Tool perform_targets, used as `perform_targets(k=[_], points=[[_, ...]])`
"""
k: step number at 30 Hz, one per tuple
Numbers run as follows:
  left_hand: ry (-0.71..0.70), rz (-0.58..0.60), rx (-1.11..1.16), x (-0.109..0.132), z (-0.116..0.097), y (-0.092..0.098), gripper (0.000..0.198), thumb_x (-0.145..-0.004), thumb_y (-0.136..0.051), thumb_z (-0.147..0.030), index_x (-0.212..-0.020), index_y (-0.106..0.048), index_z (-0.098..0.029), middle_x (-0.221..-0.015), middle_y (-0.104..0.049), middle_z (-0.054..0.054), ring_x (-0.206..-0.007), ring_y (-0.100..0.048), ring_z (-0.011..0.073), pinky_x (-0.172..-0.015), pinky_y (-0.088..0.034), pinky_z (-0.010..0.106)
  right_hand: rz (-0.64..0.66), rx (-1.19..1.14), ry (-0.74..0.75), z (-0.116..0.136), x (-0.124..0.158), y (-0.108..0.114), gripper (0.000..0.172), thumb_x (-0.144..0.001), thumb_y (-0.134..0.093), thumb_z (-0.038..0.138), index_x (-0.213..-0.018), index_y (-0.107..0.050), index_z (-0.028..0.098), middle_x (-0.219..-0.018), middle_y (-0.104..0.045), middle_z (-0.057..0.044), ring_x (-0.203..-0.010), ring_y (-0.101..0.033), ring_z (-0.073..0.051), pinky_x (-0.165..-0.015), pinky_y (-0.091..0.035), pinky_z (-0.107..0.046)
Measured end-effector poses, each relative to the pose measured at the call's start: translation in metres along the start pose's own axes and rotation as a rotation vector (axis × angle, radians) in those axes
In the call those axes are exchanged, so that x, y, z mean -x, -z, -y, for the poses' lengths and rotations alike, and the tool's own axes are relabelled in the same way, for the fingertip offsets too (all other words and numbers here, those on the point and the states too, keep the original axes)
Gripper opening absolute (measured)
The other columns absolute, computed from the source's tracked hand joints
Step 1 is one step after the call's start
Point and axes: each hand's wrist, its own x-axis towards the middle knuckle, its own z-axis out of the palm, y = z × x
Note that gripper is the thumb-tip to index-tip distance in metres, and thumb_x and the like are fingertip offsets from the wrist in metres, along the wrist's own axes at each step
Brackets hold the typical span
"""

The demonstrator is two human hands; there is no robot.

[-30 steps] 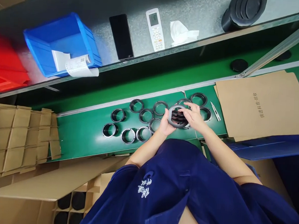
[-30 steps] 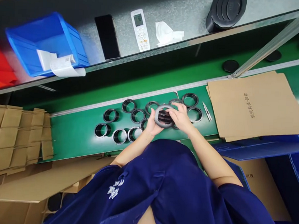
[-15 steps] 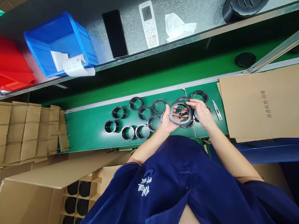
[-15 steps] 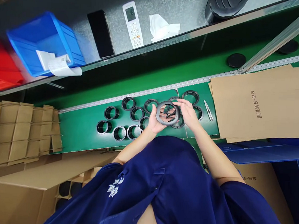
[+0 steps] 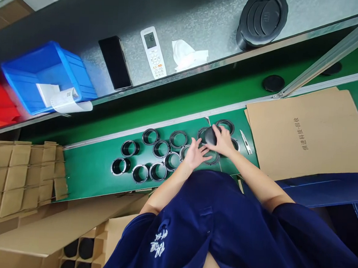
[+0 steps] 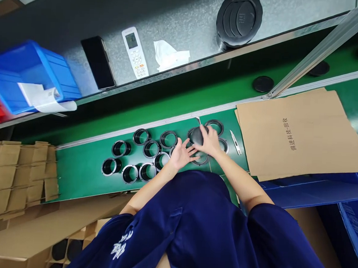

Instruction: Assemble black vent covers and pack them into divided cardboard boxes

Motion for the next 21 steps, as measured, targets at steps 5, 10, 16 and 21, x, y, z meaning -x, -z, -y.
perform_targets(k=[5,10,16,21], points=[[-0.047,-0.063,0.002,-0.006,-0.012,0.020,0.067,-0.099,-0.042,-0.067,-0.141,-0.056,-0.017,-0.151,-0.055,0.021,-0.134,-0.060,0.0290,-0.117,-0.045,0.048,-0.064,0.194,-0.150,-0.060,-0.048,-0.005,0.113,-0.075,-0.077,0.064,-0.162,-0.030,0.010,-0.159,-0.029,-0.030,-0.140,-0.034,-0.049,-0.118,-0.021,-0.065],[-0.027,-0.224,0.073,-0.004,-0.012,0.034,0.058,-0.101,-0.047,-0.059,-0.131,-0.061,-0.011,-0.143,-0.061,0.022,-0.125,-0.066,0.0295,-0.114,-0.049,0.046,-0.004,0.287,-0.178,-0.079,-0.072,-0.007,0.111,-0.083,-0.062,0.074,-0.165,-0.023,0.009,-0.166,-0.020,-0.030,-0.149,-0.021,-0.050,-0.119,-0.008,-0.072],[0.016,-0.340,0.101,-0.005,-0.016,0.045,0.045,-0.104,-0.047,-0.048,-0.129,-0.063,-0.013,-0.131,-0.070,0.018,-0.120,-0.069,0.0263,-0.114,-0.050,0.044,-0.147,0.298,-0.013,-0.061,-0.084,-0.012,0.075,-0.105,-0.035,0.053,-0.167,-0.022,0.012,-0.172,-0.010,-0.022,-0.159,-0.008,-0.038,-0.125,-0.001,-0.063],[-0.032,-0.367,0.129,-0.007,-0.026,0.049,0.040,-0.104,-0.048,-0.041,-0.130,-0.063,-0.014,-0.125,-0.073,0.016,-0.116,-0.072,0.0260,-0.112,-0.052,0.044,-0.046,0.161,-0.099,-0.093,-0.120,-0.007,0.069,-0.103,-0.047,0.050,-0.163,-0.035,0.016,-0.171,-0.021,-0.019,-0.158,-0.013,-0.037,-0.125,-0.005,-0.065]])
